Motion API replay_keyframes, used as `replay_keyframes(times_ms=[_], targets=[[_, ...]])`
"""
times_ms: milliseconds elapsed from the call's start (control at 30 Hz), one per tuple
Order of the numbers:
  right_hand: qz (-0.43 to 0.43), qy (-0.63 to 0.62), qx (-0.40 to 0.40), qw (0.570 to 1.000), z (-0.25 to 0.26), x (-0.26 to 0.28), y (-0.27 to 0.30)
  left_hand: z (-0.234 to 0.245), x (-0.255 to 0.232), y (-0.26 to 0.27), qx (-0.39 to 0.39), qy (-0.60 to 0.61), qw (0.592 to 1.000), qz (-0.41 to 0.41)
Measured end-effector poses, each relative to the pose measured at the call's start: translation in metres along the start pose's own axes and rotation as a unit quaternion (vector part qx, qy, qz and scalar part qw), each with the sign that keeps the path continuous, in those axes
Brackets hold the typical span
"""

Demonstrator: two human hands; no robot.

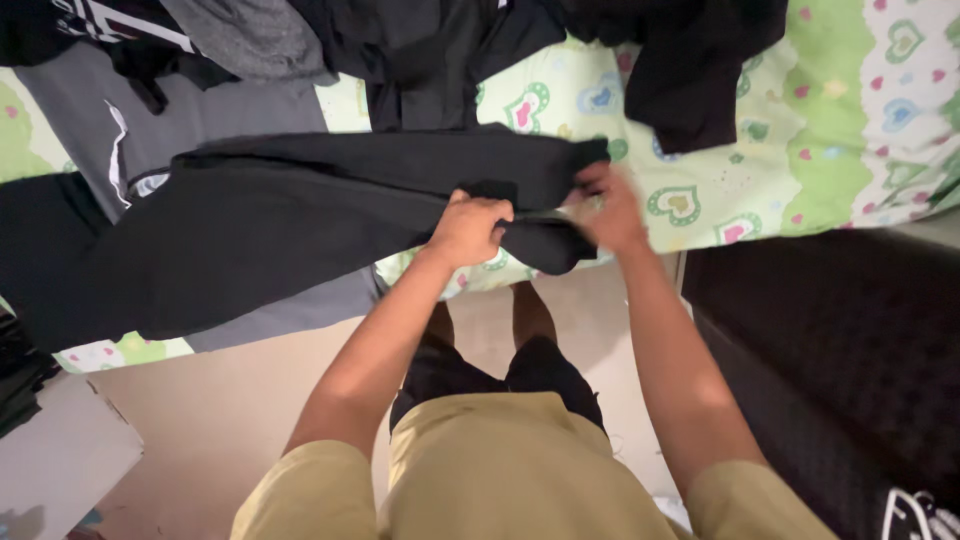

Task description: The person folds several items of clothing on a bed, including patterned shorts, a black t-shirt, black pants, and a black long-sleeve shirt. Each item is smoothed, folded, and placed in a neat stack.

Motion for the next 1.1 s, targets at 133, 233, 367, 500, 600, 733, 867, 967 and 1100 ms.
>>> replay_keyframes(times_ms=[133,233,367,500,600,733,867,967,1100], targets=[[-0.02,0.131,0.287,0.949,-0.047,0.016,0.039,-0.002,-0.001,0.003,0.093,0.009,0.995,0.023],[-0.013,0.201,0.351,0.914,-0.044,0.015,0.037,0.016,-0.005,0.0,0.109,0.0,0.994,0.019],[-0.235,-0.025,0.325,0.916,-0.016,-0.023,0.02,0.064,-0.003,-0.023,0.059,0.027,0.998,-0.013],[-0.172,-0.112,0.047,0.978,0.01,-0.036,-0.04,0.112,0.022,-0.049,-0.111,-0.062,0.99,0.068],[-0.079,0.001,-0.039,0.996,0.017,-0.032,-0.064,0.13,0.032,-0.041,-0.254,-0.121,0.955,0.091],[-0.198,0.0,0.045,0.979,0.005,-0.048,-0.062,0.11,0.065,0.023,-0.336,-0.033,0.933,0.126],[-0.408,0.045,0.132,0.902,0.011,-0.05,-0.03,0.105,0.107,0.124,-0.433,-0.044,0.883,0.175],[-0.312,0.026,0.138,0.94,0.015,-0.028,-0.027,0.105,0.142,0.197,-0.478,-0.051,0.842,0.243],[-0.17,0.048,-0.003,0.984,0.027,-0.019,-0.022,0.093,0.183,0.254,-0.484,0.058,0.804,0.341]])
Point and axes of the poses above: each hand's wrist, its own y-axis away from the middle knuckle, its own z-axis out of the back of the hand, x = y × z, the point moved 9 cm from there along -y, towards the middle knuckle, and after that the axes turned 2 degrees about -x, right-handed, at the moved point
